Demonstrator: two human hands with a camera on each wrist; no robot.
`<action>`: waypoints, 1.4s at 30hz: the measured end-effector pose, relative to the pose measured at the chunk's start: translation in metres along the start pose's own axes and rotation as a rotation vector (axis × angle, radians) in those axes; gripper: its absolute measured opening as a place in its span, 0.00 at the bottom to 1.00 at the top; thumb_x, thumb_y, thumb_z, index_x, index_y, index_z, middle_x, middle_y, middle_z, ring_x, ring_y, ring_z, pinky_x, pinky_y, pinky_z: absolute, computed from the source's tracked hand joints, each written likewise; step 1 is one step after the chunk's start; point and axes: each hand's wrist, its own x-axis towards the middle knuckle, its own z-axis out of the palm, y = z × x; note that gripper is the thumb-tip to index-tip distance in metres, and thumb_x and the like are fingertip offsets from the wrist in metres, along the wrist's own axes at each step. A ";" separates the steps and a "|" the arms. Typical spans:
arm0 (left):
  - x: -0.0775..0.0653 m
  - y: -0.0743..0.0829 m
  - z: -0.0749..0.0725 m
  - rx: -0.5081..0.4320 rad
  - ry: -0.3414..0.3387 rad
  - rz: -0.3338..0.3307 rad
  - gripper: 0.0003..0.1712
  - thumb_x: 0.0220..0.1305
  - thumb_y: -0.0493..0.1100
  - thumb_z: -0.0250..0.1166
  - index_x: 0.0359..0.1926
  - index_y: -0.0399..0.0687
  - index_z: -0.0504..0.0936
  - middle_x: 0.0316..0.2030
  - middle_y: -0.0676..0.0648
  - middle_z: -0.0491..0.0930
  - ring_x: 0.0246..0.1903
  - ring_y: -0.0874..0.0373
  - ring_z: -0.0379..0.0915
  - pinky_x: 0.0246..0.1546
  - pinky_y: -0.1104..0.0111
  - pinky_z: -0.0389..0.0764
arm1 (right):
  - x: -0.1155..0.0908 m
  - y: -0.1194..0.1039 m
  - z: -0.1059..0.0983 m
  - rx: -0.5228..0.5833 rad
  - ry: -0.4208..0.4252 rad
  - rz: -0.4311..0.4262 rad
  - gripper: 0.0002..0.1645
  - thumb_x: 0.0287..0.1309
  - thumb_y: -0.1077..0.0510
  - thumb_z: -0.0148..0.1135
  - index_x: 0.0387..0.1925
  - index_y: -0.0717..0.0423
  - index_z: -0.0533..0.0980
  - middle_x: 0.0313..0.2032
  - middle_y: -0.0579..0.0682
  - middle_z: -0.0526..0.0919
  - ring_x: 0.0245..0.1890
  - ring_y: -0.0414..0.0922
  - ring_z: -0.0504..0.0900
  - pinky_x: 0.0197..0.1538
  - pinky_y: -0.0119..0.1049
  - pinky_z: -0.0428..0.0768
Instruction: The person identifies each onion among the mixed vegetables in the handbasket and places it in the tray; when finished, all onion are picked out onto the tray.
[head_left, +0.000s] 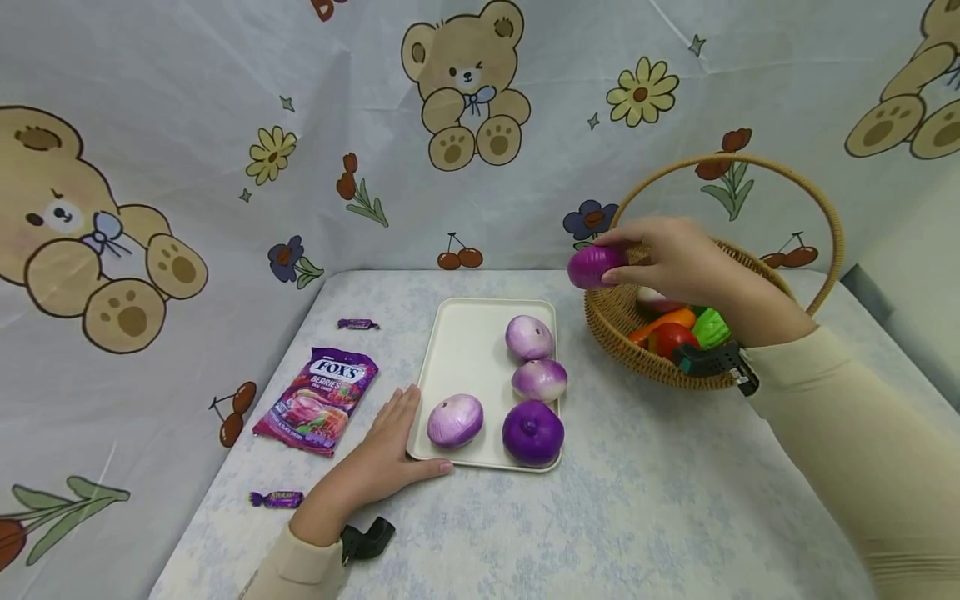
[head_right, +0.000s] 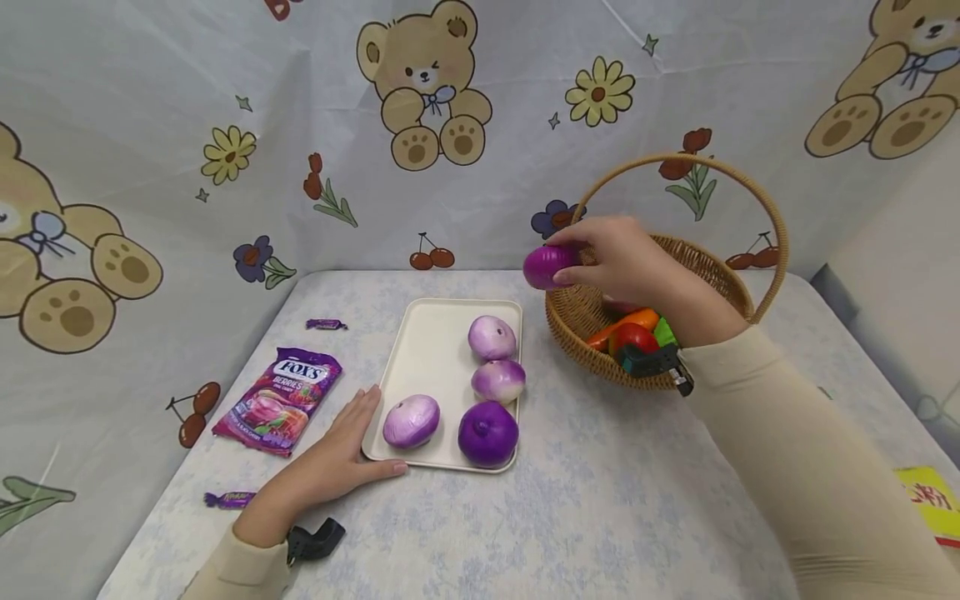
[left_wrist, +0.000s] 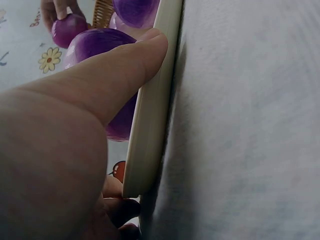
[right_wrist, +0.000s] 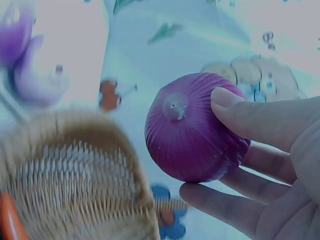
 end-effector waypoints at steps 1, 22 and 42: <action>0.000 0.000 0.000 -0.001 0.002 0.002 0.79 0.55 0.77 0.72 0.84 0.39 0.38 0.84 0.42 0.37 0.81 0.46 0.24 0.76 0.44 0.38 | 0.002 -0.005 0.004 0.017 0.004 -0.012 0.28 0.64 0.55 0.77 0.63 0.55 0.83 0.55 0.58 0.85 0.54 0.57 0.79 0.56 0.59 0.79; 0.002 -0.003 -0.001 0.001 0.006 0.000 0.79 0.54 0.78 0.72 0.85 0.40 0.38 0.84 0.42 0.37 0.81 0.45 0.24 0.76 0.43 0.38 | 0.038 -0.083 0.124 0.281 -0.121 -0.252 0.24 0.59 0.63 0.79 0.57 0.60 0.85 0.53 0.52 0.87 0.51 0.46 0.84 0.50 0.38 0.85; 0.001 -0.002 0.000 -0.002 0.000 0.004 0.79 0.54 0.78 0.72 0.85 0.40 0.38 0.84 0.43 0.37 0.81 0.46 0.24 0.75 0.43 0.39 | 0.043 -0.088 0.175 0.193 -0.296 -0.219 0.25 0.62 0.60 0.78 0.60 0.59 0.83 0.57 0.52 0.85 0.59 0.46 0.80 0.64 0.41 0.75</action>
